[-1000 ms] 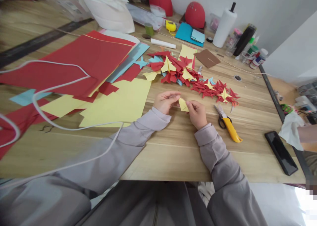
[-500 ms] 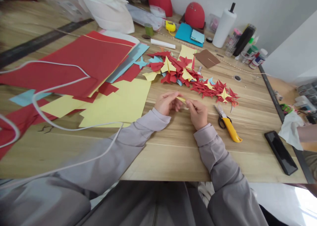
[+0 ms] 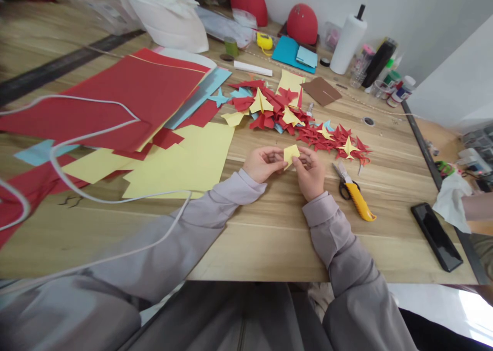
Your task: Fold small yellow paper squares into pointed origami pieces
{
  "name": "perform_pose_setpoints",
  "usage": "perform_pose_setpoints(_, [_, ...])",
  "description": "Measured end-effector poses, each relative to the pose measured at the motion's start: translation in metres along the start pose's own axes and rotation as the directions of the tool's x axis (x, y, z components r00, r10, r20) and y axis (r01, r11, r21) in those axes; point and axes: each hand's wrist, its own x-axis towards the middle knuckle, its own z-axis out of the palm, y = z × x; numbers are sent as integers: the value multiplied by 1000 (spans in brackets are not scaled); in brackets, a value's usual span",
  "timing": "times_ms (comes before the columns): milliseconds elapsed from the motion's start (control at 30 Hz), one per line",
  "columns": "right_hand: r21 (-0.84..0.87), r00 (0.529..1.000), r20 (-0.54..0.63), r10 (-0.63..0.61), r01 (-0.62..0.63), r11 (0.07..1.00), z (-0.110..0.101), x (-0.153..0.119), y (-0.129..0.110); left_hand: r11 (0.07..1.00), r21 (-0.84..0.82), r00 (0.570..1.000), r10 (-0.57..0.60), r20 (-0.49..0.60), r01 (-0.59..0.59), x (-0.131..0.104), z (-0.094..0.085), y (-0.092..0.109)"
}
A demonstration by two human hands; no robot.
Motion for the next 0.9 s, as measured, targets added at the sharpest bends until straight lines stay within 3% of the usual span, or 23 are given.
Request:
perform_pose_setpoints(667, [146,1000,20,-8,5,989,-1,1,3,1000,-4,999,17,-30,-17,-3,-1,3])
perform_pose_setpoints(900, [104,999,-33,-37,40,994,-3,1,5,995,-79,998,-67,-15,66,-4,0,9])
